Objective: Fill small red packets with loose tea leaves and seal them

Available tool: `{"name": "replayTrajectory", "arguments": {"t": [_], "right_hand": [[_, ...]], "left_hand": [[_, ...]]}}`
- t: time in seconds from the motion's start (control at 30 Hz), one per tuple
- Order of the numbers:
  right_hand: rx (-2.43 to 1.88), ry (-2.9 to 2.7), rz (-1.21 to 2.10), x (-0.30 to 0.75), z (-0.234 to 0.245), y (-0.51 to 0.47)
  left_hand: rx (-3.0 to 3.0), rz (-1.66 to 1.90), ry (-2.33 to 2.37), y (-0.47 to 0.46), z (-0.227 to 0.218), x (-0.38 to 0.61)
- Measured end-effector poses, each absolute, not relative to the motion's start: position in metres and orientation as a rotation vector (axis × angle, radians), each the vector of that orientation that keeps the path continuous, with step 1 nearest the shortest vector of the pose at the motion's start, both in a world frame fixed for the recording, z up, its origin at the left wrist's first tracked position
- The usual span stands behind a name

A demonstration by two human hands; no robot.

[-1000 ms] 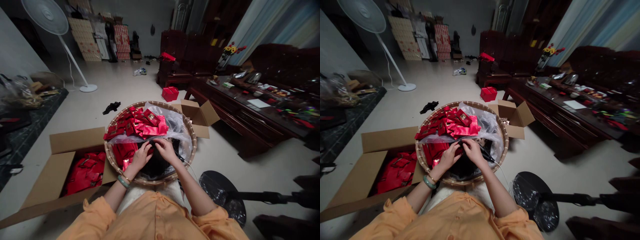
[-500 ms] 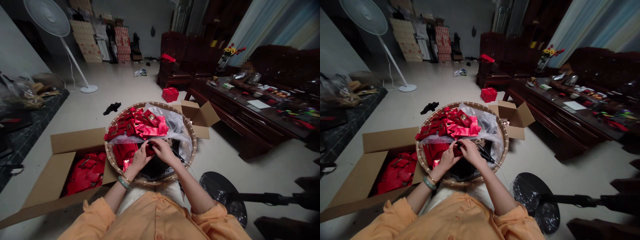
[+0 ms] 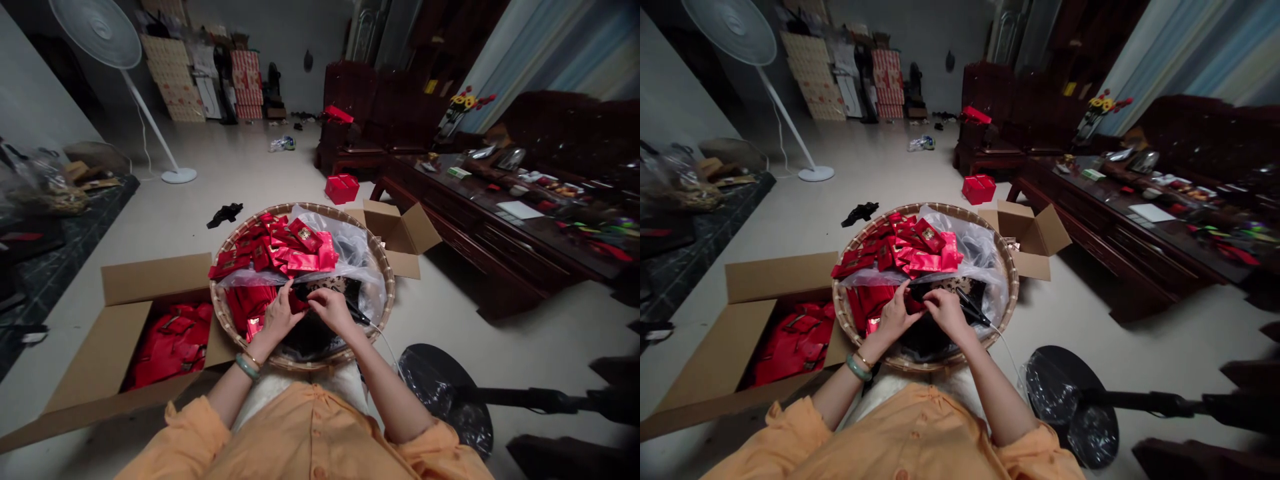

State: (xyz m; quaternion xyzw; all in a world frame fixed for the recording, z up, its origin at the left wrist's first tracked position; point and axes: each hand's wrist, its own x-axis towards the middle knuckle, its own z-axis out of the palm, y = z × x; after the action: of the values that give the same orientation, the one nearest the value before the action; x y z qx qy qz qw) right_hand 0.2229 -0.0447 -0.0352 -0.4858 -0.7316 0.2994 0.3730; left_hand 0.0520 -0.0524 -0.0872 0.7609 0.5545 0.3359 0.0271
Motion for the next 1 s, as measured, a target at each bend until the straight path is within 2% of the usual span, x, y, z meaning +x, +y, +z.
{"name": "replayTrajectory", "arguments": {"t": [0.17,0.63,1.0], "right_hand": [[-1.203,-1.755,0.718,0.219,-0.027,-0.039],[-1.114,-2.1,0.703,0.205,-0.025,-0.019],[-1.224,-2.255,0.489,0.214,-0.008,-0.042]], "left_hand": [[2.34,1.0,1.69,-0.052,-0.086,0.051],[2.305,1.077,1.592,-0.053,-0.089,0.054],[2.193,1.153,1.512,-0.05,-0.096,0.05]]}}
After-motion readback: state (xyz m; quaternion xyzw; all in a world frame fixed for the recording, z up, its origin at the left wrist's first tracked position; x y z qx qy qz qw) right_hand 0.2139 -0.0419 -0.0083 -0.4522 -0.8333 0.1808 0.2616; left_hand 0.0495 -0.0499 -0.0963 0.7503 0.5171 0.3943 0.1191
